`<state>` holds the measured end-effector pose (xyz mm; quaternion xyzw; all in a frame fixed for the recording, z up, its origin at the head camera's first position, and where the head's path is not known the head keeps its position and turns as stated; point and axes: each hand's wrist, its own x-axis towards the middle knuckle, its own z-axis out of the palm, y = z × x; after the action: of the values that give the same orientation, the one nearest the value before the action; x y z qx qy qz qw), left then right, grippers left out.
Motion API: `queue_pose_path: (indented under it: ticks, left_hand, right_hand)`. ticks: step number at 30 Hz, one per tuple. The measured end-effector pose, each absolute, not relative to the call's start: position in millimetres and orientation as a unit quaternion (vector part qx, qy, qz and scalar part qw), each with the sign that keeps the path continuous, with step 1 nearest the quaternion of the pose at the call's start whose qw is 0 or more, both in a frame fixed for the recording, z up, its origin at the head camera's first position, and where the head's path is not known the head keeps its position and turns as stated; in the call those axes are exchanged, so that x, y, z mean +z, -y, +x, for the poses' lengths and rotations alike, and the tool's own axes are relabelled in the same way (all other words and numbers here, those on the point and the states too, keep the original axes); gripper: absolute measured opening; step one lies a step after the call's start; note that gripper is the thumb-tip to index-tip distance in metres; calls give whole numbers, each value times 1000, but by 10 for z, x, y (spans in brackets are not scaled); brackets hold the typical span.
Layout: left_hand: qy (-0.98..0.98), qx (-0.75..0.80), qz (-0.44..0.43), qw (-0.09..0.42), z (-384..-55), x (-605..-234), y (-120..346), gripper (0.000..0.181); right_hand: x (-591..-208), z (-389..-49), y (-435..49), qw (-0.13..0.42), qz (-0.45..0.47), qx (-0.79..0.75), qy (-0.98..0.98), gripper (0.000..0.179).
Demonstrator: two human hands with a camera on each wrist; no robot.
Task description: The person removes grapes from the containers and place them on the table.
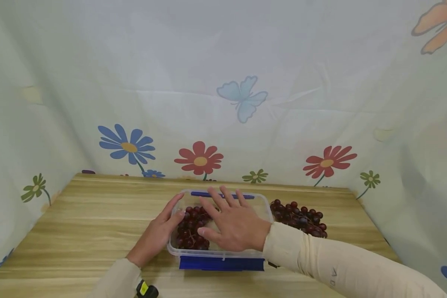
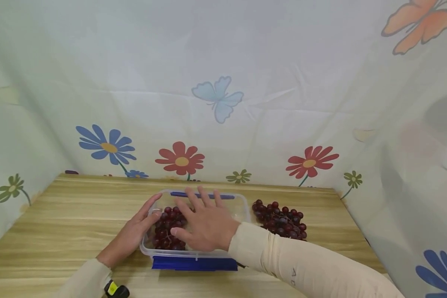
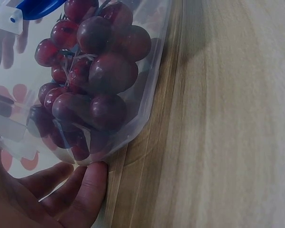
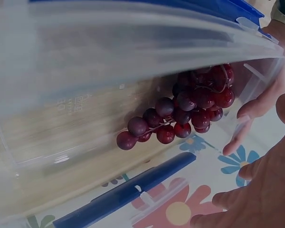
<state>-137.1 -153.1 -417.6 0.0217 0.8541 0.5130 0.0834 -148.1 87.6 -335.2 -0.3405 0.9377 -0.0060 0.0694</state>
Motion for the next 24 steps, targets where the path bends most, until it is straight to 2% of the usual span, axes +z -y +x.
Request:
queue_pose_path:
  ticks: [14, 24]
  left_hand:
    - [-853, 514, 21, 83, -1385, -4205, 1535, 55]
    - [-858, 506, 20, 88, -1380, -4192, 1530, 56]
  right_hand:
    - [-3384, -1499, -759, 67, -353, 20, -933, 75]
    - [-3408, -1511, -692, 91, -350, 24, -932, 79]
